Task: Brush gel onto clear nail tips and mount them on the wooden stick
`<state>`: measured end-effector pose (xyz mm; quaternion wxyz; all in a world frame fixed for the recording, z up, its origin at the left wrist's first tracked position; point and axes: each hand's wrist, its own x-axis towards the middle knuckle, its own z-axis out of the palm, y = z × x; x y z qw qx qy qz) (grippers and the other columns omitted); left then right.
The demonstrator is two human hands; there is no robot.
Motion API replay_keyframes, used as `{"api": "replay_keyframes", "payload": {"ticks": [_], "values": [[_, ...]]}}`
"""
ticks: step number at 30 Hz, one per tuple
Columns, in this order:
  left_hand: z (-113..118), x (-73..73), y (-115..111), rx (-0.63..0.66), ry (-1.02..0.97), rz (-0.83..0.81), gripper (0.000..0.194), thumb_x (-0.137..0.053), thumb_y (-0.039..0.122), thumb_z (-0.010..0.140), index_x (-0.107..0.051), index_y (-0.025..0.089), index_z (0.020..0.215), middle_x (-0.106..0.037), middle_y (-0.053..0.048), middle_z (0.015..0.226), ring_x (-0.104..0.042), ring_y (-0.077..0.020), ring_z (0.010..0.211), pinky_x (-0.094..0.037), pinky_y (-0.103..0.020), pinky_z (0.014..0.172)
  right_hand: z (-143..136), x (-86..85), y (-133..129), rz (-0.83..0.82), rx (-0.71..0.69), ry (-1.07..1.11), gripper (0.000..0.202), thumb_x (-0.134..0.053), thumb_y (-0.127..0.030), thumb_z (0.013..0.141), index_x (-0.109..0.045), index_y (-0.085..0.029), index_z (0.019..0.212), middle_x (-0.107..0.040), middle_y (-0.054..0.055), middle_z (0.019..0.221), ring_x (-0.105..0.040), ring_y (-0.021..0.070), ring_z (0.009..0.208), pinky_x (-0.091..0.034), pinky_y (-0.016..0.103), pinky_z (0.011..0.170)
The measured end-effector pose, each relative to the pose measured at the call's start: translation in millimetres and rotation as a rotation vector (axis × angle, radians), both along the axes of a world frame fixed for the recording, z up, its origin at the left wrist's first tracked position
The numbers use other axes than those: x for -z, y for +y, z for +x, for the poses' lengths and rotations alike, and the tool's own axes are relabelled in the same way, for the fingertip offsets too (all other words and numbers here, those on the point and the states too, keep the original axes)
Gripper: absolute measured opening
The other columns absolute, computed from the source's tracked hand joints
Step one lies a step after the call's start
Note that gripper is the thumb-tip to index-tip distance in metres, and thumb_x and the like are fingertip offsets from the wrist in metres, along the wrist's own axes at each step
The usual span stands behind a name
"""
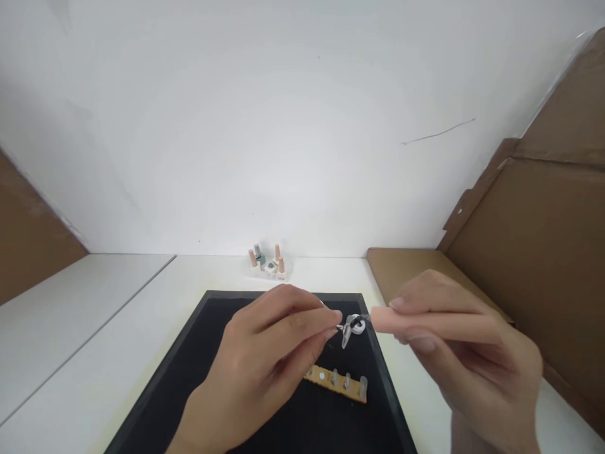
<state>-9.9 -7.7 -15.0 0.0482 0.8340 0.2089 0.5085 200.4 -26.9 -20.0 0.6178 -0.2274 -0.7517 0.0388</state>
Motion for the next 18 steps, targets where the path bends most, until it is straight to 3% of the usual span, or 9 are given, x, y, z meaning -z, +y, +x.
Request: {"api": "replay_keyframes", "payload": {"ticks": [5, 11, 18], "values": [[-3, 2.2, 1, -0.005, -0.003, -0.009, 0.023, -0.063, -0.004, 0.086, -0.072, 0.013, 0.098, -0.07, -0.005, 0.087, -0.066, -0.0111, 0.072, -0.055, -0.018, 0.062, 0, 6.9, 0, 0.029, 0.015, 0.08, 0.034, -0.064, -0.003, 0.085, -0.073, -0.025, 0.11, -0.074, 0.003, 0.096, -0.061, 0.019, 0.072, -0.048, 0.038, 0.059], [-2, -0.3, 2, -0.029, 0.001, -0.011, 0.023, -0.063, -0.002, 0.086, -0.071, 0.016, 0.099, -0.069, -0.004, 0.086, -0.065, -0.0114, 0.07, -0.055, -0.019, 0.058, -3, -2.3, -2, 0.044, -0.009, -0.001, 0.038, -0.064, -0.001, 0.083, -0.072, -0.023, 0.113, -0.076, 0.003, 0.093, -0.064, 0.0196, 0.072, -0.049, 0.036, 0.057], [1, -1.8, 5, -0.047, -0.008, -0.019, 0.021, -0.064, -0.001, 0.087, -0.071, 0.015, 0.099, -0.068, -0.004, 0.086, -0.064, -0.0111, 0.07, -0.057, -0.019, 0.059, -5, -11.9, -7, -0.103, -0.04, -0.025, 0.021, -0.067, -0.012, 0.087, -0.072, -0.024, 0.104, -0.073, 0.002, 0.081, -0.062, 0.0152, 0.06, -0.051, 0.03, 0.049]]}}
